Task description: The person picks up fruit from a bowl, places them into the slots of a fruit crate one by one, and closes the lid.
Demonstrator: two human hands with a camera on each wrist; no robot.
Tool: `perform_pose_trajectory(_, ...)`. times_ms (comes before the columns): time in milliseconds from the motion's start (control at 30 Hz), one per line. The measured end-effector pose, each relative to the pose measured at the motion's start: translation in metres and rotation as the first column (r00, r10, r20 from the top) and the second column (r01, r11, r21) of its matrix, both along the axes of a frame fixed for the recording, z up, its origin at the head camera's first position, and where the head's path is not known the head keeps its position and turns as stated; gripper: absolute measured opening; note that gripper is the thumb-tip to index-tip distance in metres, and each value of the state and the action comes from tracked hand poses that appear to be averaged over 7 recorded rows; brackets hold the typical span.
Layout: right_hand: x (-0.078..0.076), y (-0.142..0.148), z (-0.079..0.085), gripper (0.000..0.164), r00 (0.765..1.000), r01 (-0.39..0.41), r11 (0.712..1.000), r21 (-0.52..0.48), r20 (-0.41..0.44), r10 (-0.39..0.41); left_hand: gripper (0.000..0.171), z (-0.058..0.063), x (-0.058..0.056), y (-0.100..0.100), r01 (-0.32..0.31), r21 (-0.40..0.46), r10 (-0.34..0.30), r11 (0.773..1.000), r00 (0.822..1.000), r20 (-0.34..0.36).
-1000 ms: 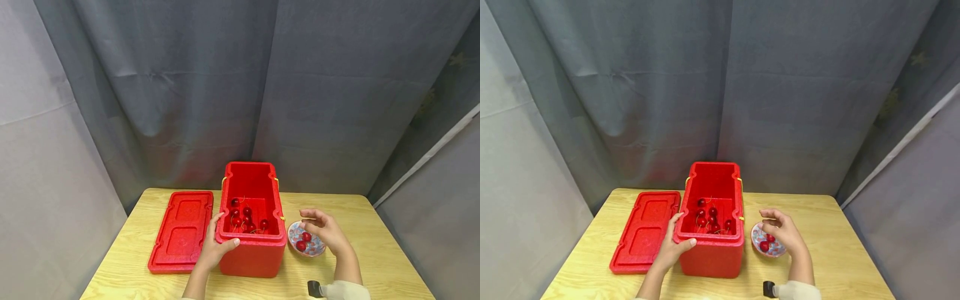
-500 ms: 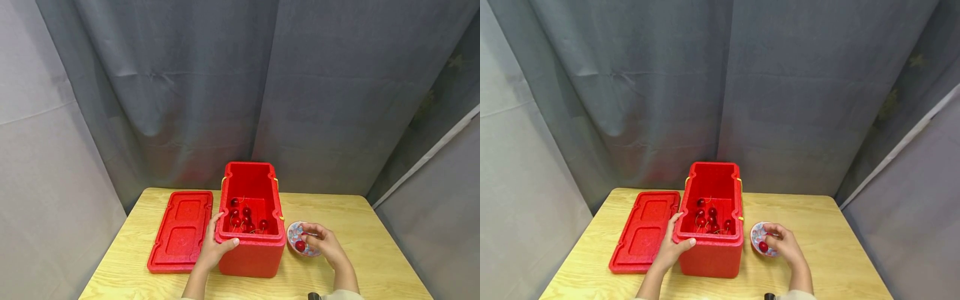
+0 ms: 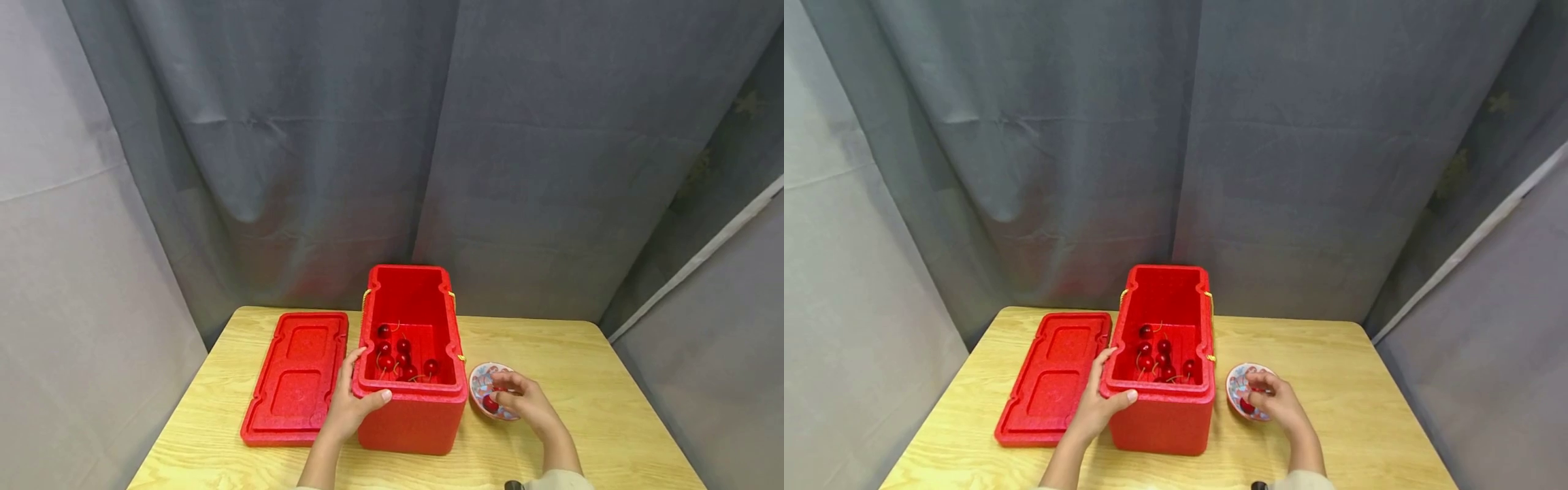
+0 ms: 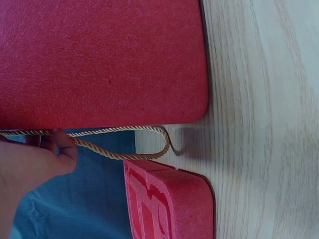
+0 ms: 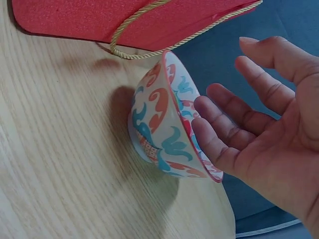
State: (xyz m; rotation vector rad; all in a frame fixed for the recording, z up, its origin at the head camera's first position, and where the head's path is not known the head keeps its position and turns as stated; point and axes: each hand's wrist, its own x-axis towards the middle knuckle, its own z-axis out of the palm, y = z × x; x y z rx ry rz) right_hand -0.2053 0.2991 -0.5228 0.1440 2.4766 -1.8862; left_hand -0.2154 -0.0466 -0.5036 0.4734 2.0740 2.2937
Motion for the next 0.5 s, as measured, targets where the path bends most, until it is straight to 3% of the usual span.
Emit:
perform_pose_trajectory(333, -0.013, -0.001, -0.015, 0.038, 0.997, -0.07, 0.997, 0.029, -0.006, 0.071, 0.083, 0.0, 0.001, 0.0, 0.004, 0.012, -0.003, 1.0, 1.0, -0.013)
perform_pose_trajectory(500, -0.022, -0.003, -0.023, 0.036, 0.999, -0.043, 0.999, 0.028, 0.013, 0.043, 0.084, -0.001, 0.0, 0.0, 0.003, 0.014, -0.003, 1.0, 1.0, -0.015)
